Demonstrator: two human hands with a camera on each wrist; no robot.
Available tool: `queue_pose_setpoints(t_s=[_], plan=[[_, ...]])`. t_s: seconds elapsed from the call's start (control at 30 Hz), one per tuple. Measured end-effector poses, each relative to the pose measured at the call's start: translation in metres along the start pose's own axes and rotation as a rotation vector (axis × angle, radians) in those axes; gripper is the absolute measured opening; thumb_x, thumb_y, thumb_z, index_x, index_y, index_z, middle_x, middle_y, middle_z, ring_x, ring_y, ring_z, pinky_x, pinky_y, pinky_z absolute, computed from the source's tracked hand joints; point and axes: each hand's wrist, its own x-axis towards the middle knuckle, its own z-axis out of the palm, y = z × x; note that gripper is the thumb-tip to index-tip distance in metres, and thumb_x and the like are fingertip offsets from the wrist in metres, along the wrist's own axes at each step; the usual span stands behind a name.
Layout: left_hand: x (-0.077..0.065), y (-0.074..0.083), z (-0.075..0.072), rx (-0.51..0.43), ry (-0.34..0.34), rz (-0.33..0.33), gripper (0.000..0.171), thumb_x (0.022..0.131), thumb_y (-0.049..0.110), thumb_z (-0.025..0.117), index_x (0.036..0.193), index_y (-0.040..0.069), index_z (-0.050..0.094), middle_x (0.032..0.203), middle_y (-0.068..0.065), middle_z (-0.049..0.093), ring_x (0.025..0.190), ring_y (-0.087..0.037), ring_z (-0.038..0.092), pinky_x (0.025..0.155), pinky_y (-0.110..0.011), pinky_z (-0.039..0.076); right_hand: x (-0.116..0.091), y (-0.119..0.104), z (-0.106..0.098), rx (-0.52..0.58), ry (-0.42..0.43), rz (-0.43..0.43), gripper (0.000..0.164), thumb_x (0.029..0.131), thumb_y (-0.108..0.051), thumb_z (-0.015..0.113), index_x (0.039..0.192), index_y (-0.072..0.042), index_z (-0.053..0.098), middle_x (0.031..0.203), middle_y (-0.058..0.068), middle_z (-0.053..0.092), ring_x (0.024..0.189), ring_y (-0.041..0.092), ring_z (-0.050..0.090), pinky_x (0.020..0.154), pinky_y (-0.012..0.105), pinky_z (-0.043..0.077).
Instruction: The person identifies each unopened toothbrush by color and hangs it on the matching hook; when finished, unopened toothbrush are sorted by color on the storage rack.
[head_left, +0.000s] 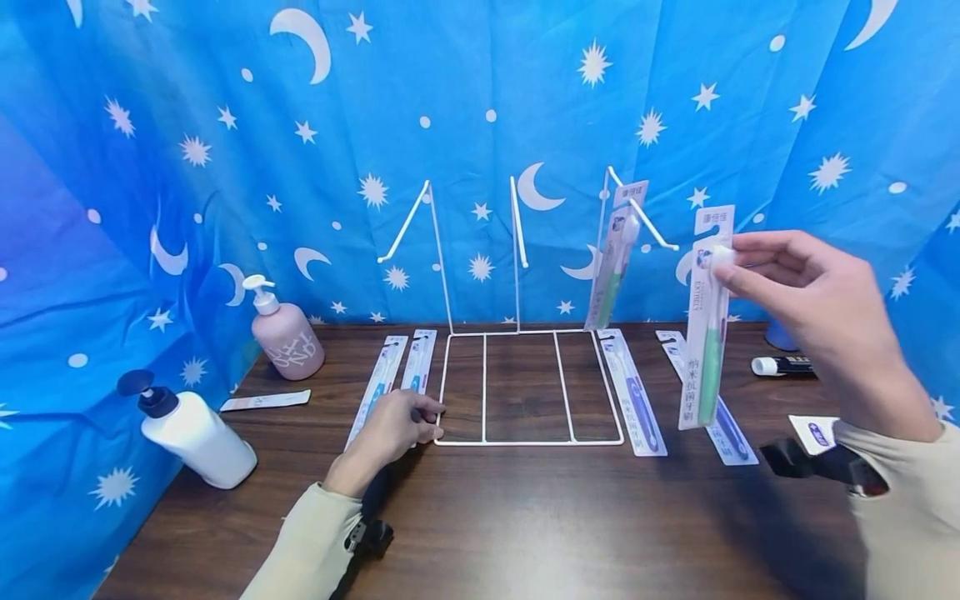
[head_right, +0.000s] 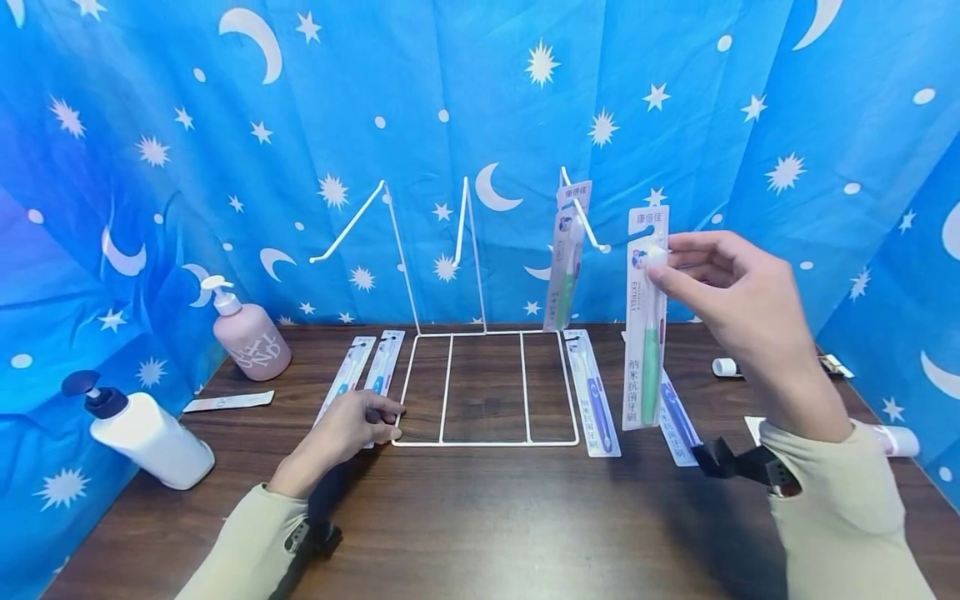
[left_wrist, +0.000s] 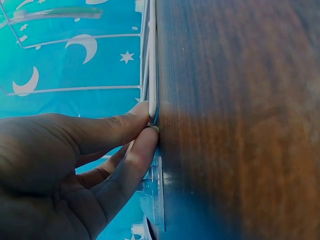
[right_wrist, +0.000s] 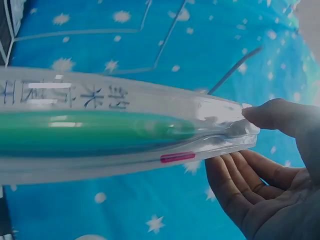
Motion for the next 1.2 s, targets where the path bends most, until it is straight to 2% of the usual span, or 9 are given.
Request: queue_pose_setpoints(t_s=[0.1, 0.23, 0.43, 0.67, 0.83, 1.0, 1.2], plan=[[0.0, 0.0, 0.001, 0.005, 0.003, 0.007, 0.024, 0.078, 0.004, 0.08, 0.101, 0.007, 0.075, 0.079, 0.001, 0.06, 0.061, -0.011, 0.055, 0.052, -0.027, 0.045, -0.008, -0.014, -0.004, -0.009, 0.011, -0.027, 0.045, 0.088, -0.022, 0.073, 0.13, -0.014, 0.059, 0.114, 0.0, 0.062, 0.098, 0.008, 0.06, 0.073, 0.01, 0.044], [0.0, -0.001, 0.001, 0.009, 0.004, 0.0, 0.024, 0.078, 0.004, 0.08, 0.102, 0.007, 0.076, 0.079, 0.001, 0.06, 0.061, -0.011, 0.055, 0.052, -0.027, 0.044, -0.016, -0.029, -0.004, -0.064, 0.025, -0.07, 0.045, 0.087, -0.021, 0.074, 0.129, -0.015, 0.06, 0.112, -0.006, 0.064, 0.094, 0.006, 0.061, 0.068, 0.01, 0.045], [0.0, -0.001, 0.0, -0.001, -0.014, -0.005, 0.024, 0.08, 0.003, 0.078, 0.103, 0.007, 0.075, 0.079, 0.0, 0.058, 0.06, -0.012, 0.055, 0.052, -0.028, 0.044, -0.024, -0.04, -0.001, -0.078, 0.003, -0.106, 0.044, 0.085, -0.018, 0.076, 0.126, -0.014, 0.061, 0.104, -0.007, 0.067, 0.087, 0.005, 0.063, 0.066, 0.01, 0.047], [0.001, 0.0, -0.001, 0.012, -0.015, -0.015, 0.024, 0.08, 0.004, 0.078, 0.104, 0.008, 0.075, 0.079, 0.001, 0.059, 0.06, -0.013, 0.054, 0.052, -0.027, 0.044, -0.027, -0.041, 0.009, -0.039, -0.04, -0.123, 0.042, 0.085, -0.016, 0.076, 0.125, -0.014, 0.061, 0.101, -0.004, 0.069, 0.088, 0.006, 0.065, 0.061, 0.015, 0.049], [0.0, 0.0, -0.001, 0.013, -0.011, -0.006, 0.025, 0.08, 0.004, 0.078, 0.104, 0.008, 0.075, 0.079, 0.001, 0.059, 0.06, -0.012, 0.054, 0.051, -0.027, 0.044, -0.026, -0.039, 0.015, 0.022, -0.036, -0.149, 0.043, 0.084, -0.01, 0.077, 0.124, -0.01, 0.062, 0.104, 0.001, 0.069, 0.089, 0.008, 0.067, 0.065, 0.014, 0.05], [0.0, 0.0, -0.001, 0.007, -0.018, -0.003, 0.024, 0.08, 0.004, 0.078, 0.104, 0.007, 0.075, 0.079, 0.0, 0.058, 0.06, -0.012, 0.055, 0.051, -0.028, 0.045, -0.024, -0.039, 0.021, 0.01, -0.012, -0.161, 0.045, 0.083, -0.012, 0.077, 0.125, -0.011, 0.062, 0.107, 0.002, 0.066, 0.09, 0.007, 0.066, 0.07, 0.012, 0.049], [0.001, 0.001, -0.002, 0.01, -0.021, -0.012, 0.024, 0.08, 0.004, 0.078, 0.104, 0.008, 0.075, 0.079, 0.0, 0.058, 0.061, -0.013, 0.054, 0.053, -0.029, 0.045, -0.022, -0.036, 0.026, 0.014, -0.028, -0.164, 0.044, 0.084, -0.014, 0.077, 0.126, -0.012, 0.062, 0.106, 0.004, 0.066, 0.09, 0.009, 0.067, 0.071, 0.013, 0.049]])
